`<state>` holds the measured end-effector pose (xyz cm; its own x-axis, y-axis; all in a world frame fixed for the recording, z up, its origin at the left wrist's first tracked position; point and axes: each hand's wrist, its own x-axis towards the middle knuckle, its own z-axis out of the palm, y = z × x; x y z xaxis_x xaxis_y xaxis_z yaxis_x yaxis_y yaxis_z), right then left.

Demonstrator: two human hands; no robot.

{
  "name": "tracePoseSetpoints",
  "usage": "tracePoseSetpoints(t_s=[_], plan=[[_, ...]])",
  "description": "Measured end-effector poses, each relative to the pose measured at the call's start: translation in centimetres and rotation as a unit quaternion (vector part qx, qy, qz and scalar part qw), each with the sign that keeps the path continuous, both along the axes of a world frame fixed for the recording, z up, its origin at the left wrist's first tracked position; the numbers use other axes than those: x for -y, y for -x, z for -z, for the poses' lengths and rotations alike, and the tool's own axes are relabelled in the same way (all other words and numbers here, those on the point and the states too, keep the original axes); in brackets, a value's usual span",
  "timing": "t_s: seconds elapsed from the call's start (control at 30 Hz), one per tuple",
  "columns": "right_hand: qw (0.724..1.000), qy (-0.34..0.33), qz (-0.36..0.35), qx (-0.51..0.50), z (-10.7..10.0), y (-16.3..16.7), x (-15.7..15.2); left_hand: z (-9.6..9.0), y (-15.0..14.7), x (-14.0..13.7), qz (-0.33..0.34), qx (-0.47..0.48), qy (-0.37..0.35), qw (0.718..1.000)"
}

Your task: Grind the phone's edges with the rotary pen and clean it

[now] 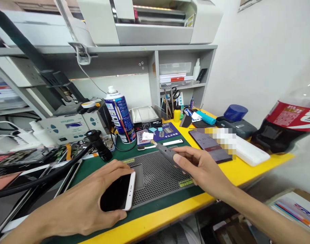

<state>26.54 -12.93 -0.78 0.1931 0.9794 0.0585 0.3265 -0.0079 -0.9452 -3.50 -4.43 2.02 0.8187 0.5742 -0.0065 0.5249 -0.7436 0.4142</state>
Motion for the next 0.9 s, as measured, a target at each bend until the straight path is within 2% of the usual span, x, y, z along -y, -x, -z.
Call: tracePoseSetpoints(t_s=[0.07, 0.13, 0.23, 0.37, 0.53, 0.67, 0.9], plan=[[0.997, 0.005, 0.004, -0.079, -0.4, 0.8, -0.2, -0.8, 0.1, 0.3, -0.003, 0.021, 0.009, 1.000], [0.992, -0.009, -0.021, -0.124, -1.1, 2.0, -0.6, -1.9, 0.3, 0.7, 0.002, 0.055, 0.022, 0.998], [0.987, -0.014, -0.090, -0.132, -3.0, 4.5, -1.6, -3.2, 0.8, 0.8, 0.026, 0.108, 0.065, 0.992], [0.969, 0.005, -0.182, -0.167, -4.9, 8.2, -3.4, -3.7, 1.7, 0.1, 0.100, 0.175, 0.105, 0.974], [0.945, 0.002, -0.260, -0.199, -4.5, 10.2, -4.9, -3.7, 2.4, -0.5, 0.179, 0.246, 0.116, 0.946], [0.938, 0.010, -0.280, -0.203, -3.5, 9.9, -4.8, -3.8, 2.5, 0.0, 0.147, 0.275, 0.126, 0.942], [0.956, 0.004, -0.263, -0.130, -3.8, 10.4, -3.7, -3.5, 2.0, 0.9, 0.095, 0.262, 0.124, 0.952]])
